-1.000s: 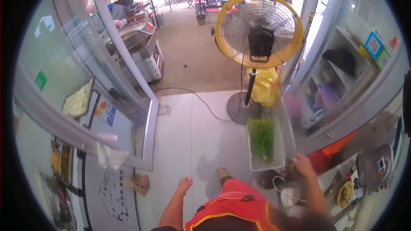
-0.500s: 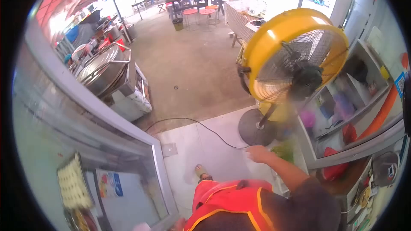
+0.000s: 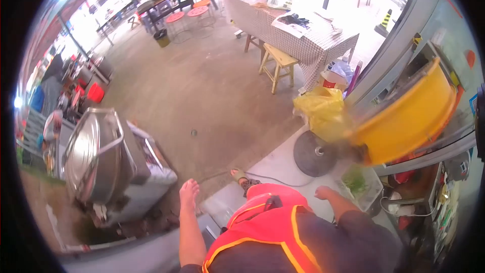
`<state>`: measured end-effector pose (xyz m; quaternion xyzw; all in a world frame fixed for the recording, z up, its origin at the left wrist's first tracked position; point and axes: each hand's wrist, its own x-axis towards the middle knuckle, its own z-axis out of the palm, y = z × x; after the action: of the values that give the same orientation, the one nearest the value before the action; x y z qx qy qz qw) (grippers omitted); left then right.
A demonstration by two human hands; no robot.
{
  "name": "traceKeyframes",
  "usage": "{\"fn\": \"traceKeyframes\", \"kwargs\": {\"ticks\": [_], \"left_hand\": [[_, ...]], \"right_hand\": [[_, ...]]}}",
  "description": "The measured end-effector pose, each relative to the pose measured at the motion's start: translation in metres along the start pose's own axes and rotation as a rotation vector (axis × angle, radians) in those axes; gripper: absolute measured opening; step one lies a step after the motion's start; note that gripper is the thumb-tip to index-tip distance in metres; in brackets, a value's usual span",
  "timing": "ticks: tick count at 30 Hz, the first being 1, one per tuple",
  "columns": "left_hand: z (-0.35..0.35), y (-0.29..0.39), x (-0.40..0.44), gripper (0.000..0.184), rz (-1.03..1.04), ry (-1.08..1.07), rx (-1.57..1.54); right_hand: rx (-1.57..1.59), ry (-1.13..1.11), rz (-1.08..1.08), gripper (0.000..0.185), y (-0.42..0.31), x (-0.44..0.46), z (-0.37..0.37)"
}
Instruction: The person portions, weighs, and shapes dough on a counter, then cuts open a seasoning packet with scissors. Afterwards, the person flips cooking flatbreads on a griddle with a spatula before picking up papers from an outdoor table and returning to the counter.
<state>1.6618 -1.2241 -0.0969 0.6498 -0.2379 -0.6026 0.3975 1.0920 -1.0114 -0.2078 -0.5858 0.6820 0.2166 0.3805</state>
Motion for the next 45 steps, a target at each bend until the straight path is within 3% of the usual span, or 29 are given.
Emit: {"fn": "traceKeyframes", "kwargs": {"ticks": [2, 5, 8, 12, 13, 15, 18, 24, 26, 28, 30, 35, 38, 39, 41, 42, 44, 45], "left_hand": [[-0.006, 0.033, 0.049, 0.039, -0.059, -0.012, 0.025], [-0.03, 0.085, 0.085, 0.038, -0.164, 0.075, -0.002], [-0.055, 0.13, 0.127, 0.035, -0.056, 0.105, -0.054], [-0.068, 0.186, 0.189, 0.03, 0.092, 0.148, -0.026], [-0.072, 0.198, 0.205, 0.031, 0.11, 0.221, 0.021], [-0.081, 0.225, 0.244, 0.038, 0.352, 0.333, 0.431], [-0.104, 0.284, 0.296, 0.036, 0.477, 0.453, 0.379], [-0.149, 0.356, 0.353, 0.035, 0.504, 0.69, 0.551], [-0.166, 0.37, 0.364, 0.035, 0.401, 0.747, 0.502], [-0.177, 0.377, 0.376, 0.035, 0.295, 0.841, 0.471], [-0.185, 0.379, 0.388, 0.036, 0.191, 0.926, 0.461], [-0.182, 0.377, 0.435, 0.045, -0.408, 1.033, 0.431], [-0.164, 0.361, 0.452, 0.045, -0.532, 1.204, 0.449], [-0.14, 0.317, 0.443, 0.041, -0.595, 1.136, 0.716], [-0.151, 0.331, 0.462, 0.032, -0.699, 1.164, 0.847], [-0.174, 0.389, 0.473, 0.027, -0.742, 1.28, 0.715], [-0.167, 0.389, 0.473, 0.035, -0.796, 1.207, 0.685], [-0.165, 0.388, 0.474, 0.042, -0.823, 1.181, 0.669]], "right_hand": [[0.061, -0.017, 0.114, 0.034, -0.024, 0.074, -0.007], [0.056, 0.029, -0.083, 0.032, -0.14, 0.108, -0.152], [0.224, 0.264, -0.221, 0.03, -0.23, 0.17, -0.256], [0.187, 0.335, -0.376, 0.029, -0.374, 0.225, -0.417], [0.152, 0.366, -0.423, 0.029, -0.405, 0.252, -0.433], [0.164, 0.401, -0.503, 0.029, -0.465, 0.312, -0.471], [0.095, 0.303, -0.556, 0.029, -0.558, 0.386, -0.49], [-0.009, 0.238, -0.791, 0.028, -0.752, 0.486, -0.596], [-0.035, 0.241, -0.912, 0.026, -0.836, 0.51, -0.627], [-0.067, 0.232, -1.069, 0.027, -0.92, 0.548, -0.641], [-0.056, 0.073, -1.102, 0.027, -1.016, 0.575, -0.649], [-0.057, -0.107, -1.245, 0.031, -1.263, 0.674, -0.596], [-0.045, 0.05, -1.505, 0.038, -1.386, 0.718, -0.532], [-0.072, 0.064, -1.506, 0.04, -1.419, 0.727, -0.512], [-0.117, 0.109, -1.515, 0.045, -1.481, 0.741, -0.475], [-0.193, 0.107, -1.475, 0.046, -1.505, 0.742, -0.464], [-0.343, 0.1, -1.408, 0.05, -1.545, 0.735, -0.449], [-0.347, 0.265, -1.491, 0.053, -1.556, 0.757, -0.421]]}}
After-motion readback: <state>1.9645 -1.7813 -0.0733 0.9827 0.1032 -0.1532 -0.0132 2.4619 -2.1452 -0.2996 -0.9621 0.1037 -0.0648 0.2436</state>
